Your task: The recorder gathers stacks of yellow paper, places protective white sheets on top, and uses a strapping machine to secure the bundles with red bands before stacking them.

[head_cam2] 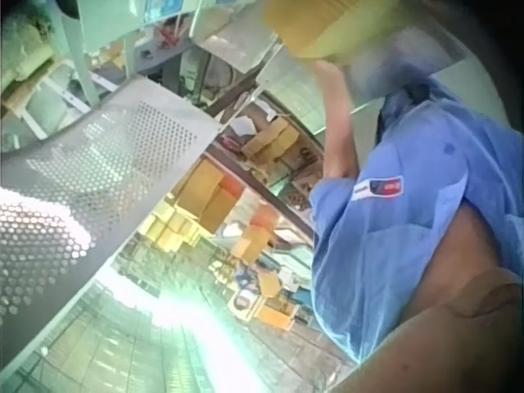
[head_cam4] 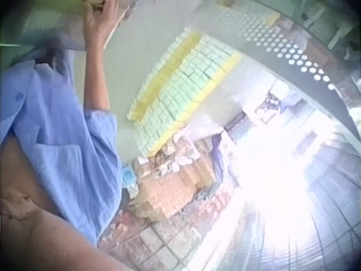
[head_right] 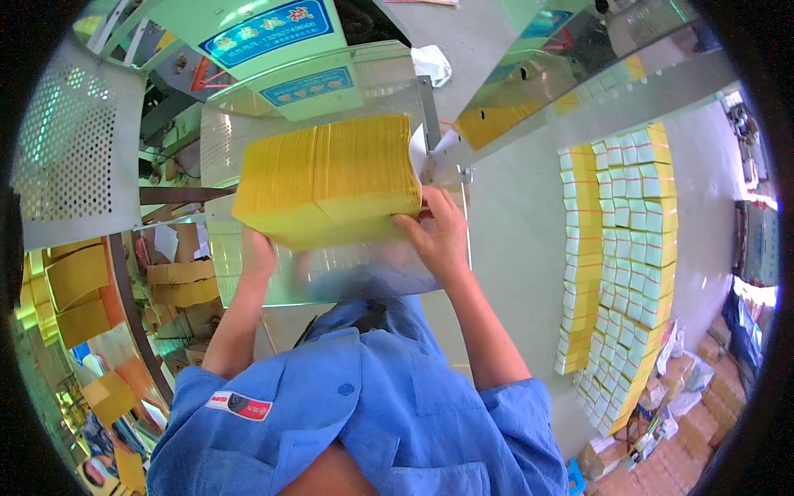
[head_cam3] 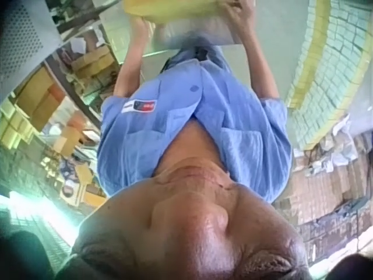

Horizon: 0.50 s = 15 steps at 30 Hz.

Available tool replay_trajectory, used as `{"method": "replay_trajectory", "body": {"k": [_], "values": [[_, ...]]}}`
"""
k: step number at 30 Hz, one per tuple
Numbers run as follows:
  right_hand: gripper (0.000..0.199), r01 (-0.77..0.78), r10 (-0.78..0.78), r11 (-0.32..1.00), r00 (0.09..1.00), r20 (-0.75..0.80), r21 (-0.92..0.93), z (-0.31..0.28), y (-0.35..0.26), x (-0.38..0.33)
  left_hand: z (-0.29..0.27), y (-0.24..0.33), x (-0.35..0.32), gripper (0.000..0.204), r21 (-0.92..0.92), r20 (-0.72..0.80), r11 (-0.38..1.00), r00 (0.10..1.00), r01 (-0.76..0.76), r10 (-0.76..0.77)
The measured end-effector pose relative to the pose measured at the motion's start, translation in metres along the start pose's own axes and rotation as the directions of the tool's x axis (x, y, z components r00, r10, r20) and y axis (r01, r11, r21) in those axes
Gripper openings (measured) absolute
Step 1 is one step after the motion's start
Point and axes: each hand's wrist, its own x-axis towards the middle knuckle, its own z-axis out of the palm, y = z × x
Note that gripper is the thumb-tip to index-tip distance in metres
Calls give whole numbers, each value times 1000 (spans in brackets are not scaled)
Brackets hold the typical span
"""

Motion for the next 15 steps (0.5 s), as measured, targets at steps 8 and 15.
{"method": "replay_trajectory", "body": {"k": [8,15], "values": [[34,-201,245,947,956,162,-249,11,-13,14,-24,28,-25,64,46,-15,841,842,539,-539],[23,-482,395,835,861,321,266,-3,22,-5,-38,18,-35,65,-34,123,867,863,497,-490]]}}
